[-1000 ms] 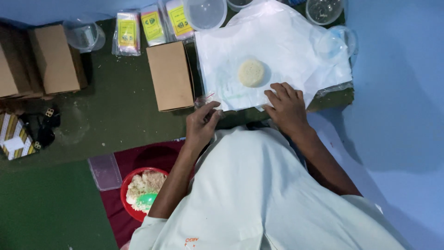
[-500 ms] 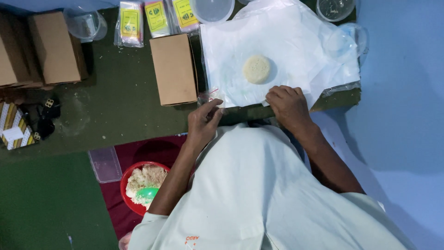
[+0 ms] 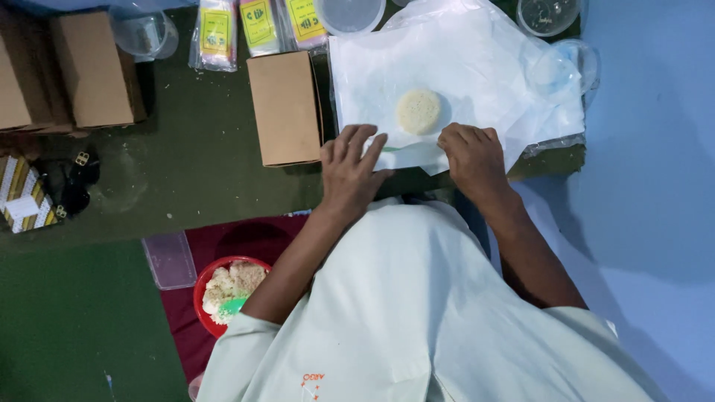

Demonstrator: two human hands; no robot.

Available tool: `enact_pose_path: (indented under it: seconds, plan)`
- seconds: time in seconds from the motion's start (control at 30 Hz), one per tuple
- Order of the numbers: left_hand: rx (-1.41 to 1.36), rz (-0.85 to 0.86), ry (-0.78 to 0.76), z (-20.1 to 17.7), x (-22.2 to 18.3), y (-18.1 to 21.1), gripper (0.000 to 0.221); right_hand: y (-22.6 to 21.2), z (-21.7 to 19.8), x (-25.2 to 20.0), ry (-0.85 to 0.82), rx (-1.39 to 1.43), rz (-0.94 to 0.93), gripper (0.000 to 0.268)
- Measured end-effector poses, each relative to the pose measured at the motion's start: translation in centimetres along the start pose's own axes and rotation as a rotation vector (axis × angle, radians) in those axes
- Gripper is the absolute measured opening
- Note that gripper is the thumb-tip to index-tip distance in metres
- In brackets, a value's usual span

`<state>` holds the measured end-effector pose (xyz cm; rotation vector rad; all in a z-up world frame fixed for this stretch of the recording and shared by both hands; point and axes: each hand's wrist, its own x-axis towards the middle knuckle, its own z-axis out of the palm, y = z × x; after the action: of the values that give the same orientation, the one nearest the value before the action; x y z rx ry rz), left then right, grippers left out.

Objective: Wrapping a food item in paper and placing it into a cardboard box with side containers

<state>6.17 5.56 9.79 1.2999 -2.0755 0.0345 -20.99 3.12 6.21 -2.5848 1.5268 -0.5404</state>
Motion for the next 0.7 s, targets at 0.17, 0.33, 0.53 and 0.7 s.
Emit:
enact_pose_path:
  seconds: [0.17, 0.33, 0.53, 0.7]
  plan:
    - [0.109, 0.020, -0.046, 2.8, 1.1, -0.3, 0.081, -0.2, 0.0, 1.3, 0.032, -0.054, -0.048, 0.015]
    - [0.114, 0.058, -0.020, 4.7, 2.3, -1.5, 0.059, 0.2, 0.5, 2.6, 0.015, -0.075, -0.071, 0.011]
    - [-0.023, -0.095, -0.041, 7.8, 0.8, -3.5, 0.016, 2.4, 1.3, 2.8, -0.013, -0.040, -0.077, 0.023]
    - [-0.266, -0.384, -0.138, 9.3, 0.0, -4.5, 0.012, 3.2, 1.0, 2.6, -0.181, 0.077, 0.016, 0.020]
